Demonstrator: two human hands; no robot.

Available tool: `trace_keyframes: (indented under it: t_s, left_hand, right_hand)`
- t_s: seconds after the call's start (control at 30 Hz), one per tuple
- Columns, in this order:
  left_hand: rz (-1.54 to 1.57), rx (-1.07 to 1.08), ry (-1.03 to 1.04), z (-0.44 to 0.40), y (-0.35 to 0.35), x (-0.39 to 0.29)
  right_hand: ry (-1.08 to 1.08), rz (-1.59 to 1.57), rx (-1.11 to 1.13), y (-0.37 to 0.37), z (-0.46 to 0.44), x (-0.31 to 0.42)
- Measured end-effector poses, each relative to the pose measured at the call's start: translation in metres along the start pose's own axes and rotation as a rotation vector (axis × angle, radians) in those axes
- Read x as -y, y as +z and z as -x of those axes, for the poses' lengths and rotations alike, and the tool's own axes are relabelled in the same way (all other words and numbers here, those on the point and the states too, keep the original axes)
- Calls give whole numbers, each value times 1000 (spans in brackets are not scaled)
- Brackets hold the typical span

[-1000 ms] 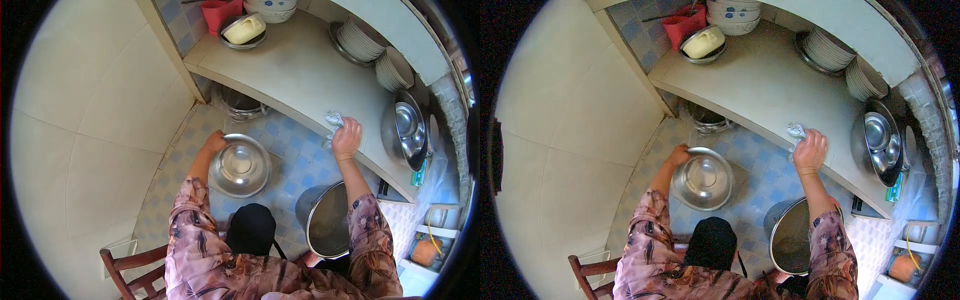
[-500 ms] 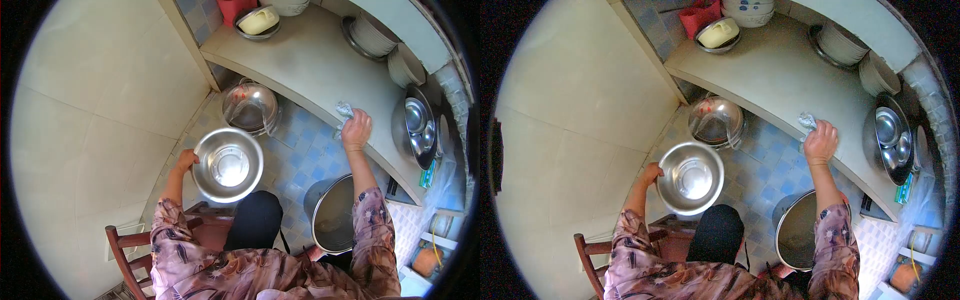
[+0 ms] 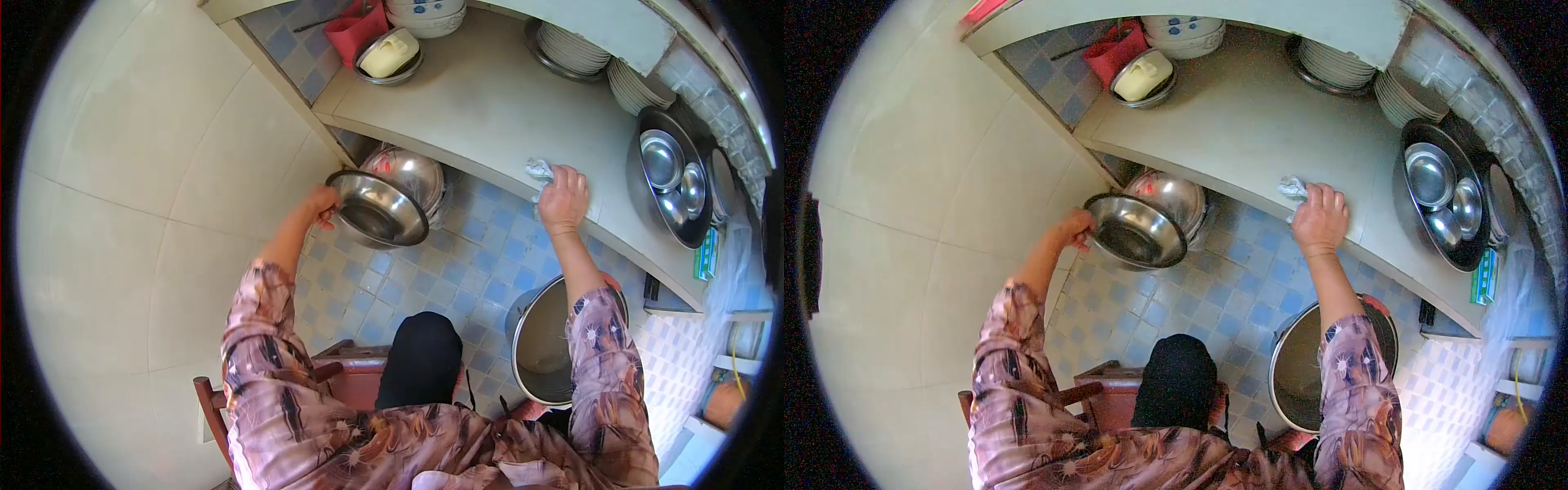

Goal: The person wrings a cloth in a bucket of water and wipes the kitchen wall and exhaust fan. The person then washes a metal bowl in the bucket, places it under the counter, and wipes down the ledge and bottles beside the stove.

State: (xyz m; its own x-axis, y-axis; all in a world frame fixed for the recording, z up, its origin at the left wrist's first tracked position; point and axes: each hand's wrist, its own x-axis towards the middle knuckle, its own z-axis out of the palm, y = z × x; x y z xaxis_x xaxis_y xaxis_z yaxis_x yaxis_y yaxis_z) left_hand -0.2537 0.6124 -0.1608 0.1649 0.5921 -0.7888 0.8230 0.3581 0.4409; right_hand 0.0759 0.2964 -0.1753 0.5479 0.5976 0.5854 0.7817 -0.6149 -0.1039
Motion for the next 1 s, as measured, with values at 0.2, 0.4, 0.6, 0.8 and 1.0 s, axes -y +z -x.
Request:
trace_keyframes:
  t_s: [0.2, 0.4, 0.6, 0.8, 1.0]
  left_hand:
    - [-53, -69, 65, -25, 46, -38]
    - [641, -57, 128, -57, 98, 32]
    - [886, 63, 42, -27, 95, 95]
    - [1018, 200, 43, 4, 84, 33]
    - [973, 273, 88, -54, 86, 14]
  right_hand:
    - [4, -30, -4, -2, 0, -1]
    - [11, -53, 1, -2, 1, 1]
    - [-8, -33, -34, -1, 1, 3]
    - [1, -22, -33, -4, 0, 4]
    - [-5, -29, -44, -5, 1, 4]
